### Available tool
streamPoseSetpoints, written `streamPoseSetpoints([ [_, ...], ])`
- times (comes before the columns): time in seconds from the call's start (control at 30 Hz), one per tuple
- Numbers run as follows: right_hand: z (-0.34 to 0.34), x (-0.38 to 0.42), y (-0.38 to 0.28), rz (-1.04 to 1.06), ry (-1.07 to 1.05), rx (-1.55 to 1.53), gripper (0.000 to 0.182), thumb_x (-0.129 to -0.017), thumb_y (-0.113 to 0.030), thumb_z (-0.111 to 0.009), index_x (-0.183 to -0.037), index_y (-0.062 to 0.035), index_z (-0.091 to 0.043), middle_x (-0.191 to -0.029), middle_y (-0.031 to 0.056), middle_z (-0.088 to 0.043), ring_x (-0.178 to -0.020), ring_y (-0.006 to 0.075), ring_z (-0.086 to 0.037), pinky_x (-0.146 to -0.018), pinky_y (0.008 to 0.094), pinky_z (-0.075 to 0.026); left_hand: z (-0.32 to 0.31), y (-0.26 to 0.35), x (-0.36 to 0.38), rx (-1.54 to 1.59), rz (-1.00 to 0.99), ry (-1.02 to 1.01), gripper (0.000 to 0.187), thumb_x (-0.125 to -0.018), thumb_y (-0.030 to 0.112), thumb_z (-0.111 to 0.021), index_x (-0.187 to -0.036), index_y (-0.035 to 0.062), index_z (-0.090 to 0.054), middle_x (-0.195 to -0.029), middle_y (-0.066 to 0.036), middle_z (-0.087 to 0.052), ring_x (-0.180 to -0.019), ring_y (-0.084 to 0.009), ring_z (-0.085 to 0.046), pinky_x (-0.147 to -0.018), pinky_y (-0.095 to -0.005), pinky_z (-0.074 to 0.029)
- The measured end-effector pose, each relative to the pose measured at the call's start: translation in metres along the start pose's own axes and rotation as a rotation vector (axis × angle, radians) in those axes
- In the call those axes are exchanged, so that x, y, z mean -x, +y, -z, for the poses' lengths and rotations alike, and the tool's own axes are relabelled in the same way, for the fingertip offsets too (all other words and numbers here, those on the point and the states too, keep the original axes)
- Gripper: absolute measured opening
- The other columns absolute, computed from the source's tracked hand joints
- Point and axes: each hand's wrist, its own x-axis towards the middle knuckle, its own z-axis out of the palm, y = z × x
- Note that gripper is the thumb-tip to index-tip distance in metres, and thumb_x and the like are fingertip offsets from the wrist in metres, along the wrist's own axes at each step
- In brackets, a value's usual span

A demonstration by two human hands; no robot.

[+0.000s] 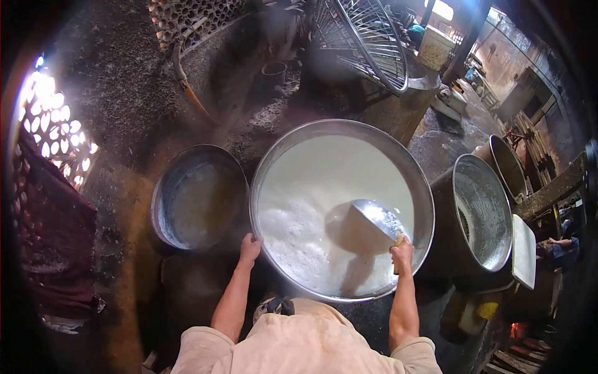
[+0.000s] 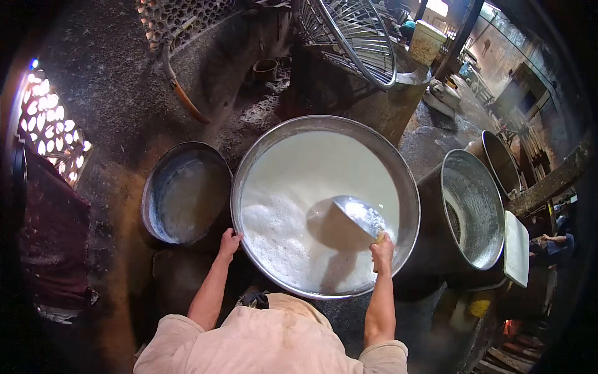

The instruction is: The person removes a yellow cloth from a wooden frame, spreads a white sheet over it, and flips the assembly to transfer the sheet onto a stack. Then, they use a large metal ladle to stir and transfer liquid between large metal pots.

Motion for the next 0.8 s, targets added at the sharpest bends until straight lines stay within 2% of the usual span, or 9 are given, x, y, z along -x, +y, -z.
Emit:
streamPoseSetpoints([
  [0.07,-0.013,0.008,0.003,-0.043,-0.083,-0.007,0.038,-0.060,0.001,-0.059,-0.097,-0.0011,-0.050,-0.059,0.0107,-0.055,-0.044,0.0192,-0.054,-0.037,0.0337,-0.047,-0.001,-0.006,-0.004,0.019,0.021,-0.012,0.039,-0.075,0.018,-0.064,-0.104,-0.0064,-0.055,-0.104,-0.021,-0.061,-0.101,-0.0294,-0.058,-0.084,-0.0355,-0.043],
  [0.33,-0.072,0.051,0.018,-0.047,-0.245,0.035,0.035,-0.060,-0.003,-0.062,-0.093,-0.0007,-0.049,-0.060,0.0106,-0.055,-0.045,0.0190,-0.054,-0.039,0.0335,-0.047,0.002,-0.002,-0.005,0.025,-0.012,-0.009,0.039,-0.074,0.018,-0.065,-0.101,-0.0073,-0.056,-0.102,-0.021,-0.062,-0.099,-0.0291,-0.059,-0.083,-0.0354,-0.043],
  [0.43,-0.092,0.071,0.015,-0.042,-0.272,0.084,0.032,-0.060,-0.004,-0.063,-0.089,-0.0015,-0.050,-0.063,0.0119,-0.058,-0.047,0.0198,-0.057,-0.041,0.0340,-0.049,0.007,-0.003,-0.009,0.032,0.029,-0.109,0.037,-0.073,0.017,-0.067,-0.099,-0.0070,-0.056,-0.099,-0.018,-0.063,-0.093,-0.0256,-0.059,-0.079,-0.0344,-0.044],
  [0.53,-0.107,0.092,0.010,-0.099,-0.334,0.031,0.030,-0.060,-0.005,-0.064,-0.087,-0.0005,-0.051,-0.063,0.0120,-0.058,-0.047,0.0195,-0.057,-0.041,0.0339,-0.049,0.013,0.003,-0.006,0.106,0.104,-0.177,0.035,-0.072,0.017,-0.069,-0.096,-0.0053,-0.057,-0.094,-0.015,-0.063,-0.086,-0.0211,-0.059,-0.075,-0.0328,-0.045],
  [0.6,-0.114,0.107,0.001,-0.088,-0.346,0.038,0.030,-0.060,-0.005,-0.064,-0.087,-0.0001,-0.051,-0.063,0.0119,-0.058,-0.047,0.0195,-0.057,-0.040,0.0338,-0.049,0.018,0.007,-0.008,0.088,0.084,-0.256,0.025,-0.075,0.015,-0.069,-0.092,0.0023,-0.055,-0.080,-0.004,-0.057,-0.074,-0.0150,-0.055,-0.060,-0.0311,-0.046],
  [0.73,-0.124,0.136,-0.019,-0.087,-0.391,0.025,0.031,-0.060,-0.006,-0.065,-0.086,0.0009,-0.050,-0.062,0.0117,-0.057,-0.047,0.0194,-0.056,-0.040,0.0337,-0.048,0.021,0.000,-0.016,0.085,0.051,-0.311,0.026,-0.074,0.016,-0.071,-0.090,0.0025,-0.056,-0.080,-0.003,-0.058,-0.070,-0.0141,-0.055,-0.058,-0.0287,-0.045],
  [0.8,-0.123,0.150,-0.032,-0.103,-0.428,0.008,0.032,-0.061,-0.006,-0.066,-0.087,0.0017,-0.050,-0.061,0.0109,-0.056,-0.046,0.0188,-0.055,-0.039,0.0332,-0.046,0.023,0.003,-0.015,0.177,0.095,-0.362,0.031,-0.068,0.019,-0.075,-0.083,-0.0014,-0.058,-0.075,-0.008,-0.059,-0.071,-0.0158,-0.054,-0.063,-0.0319,-0.045],
])
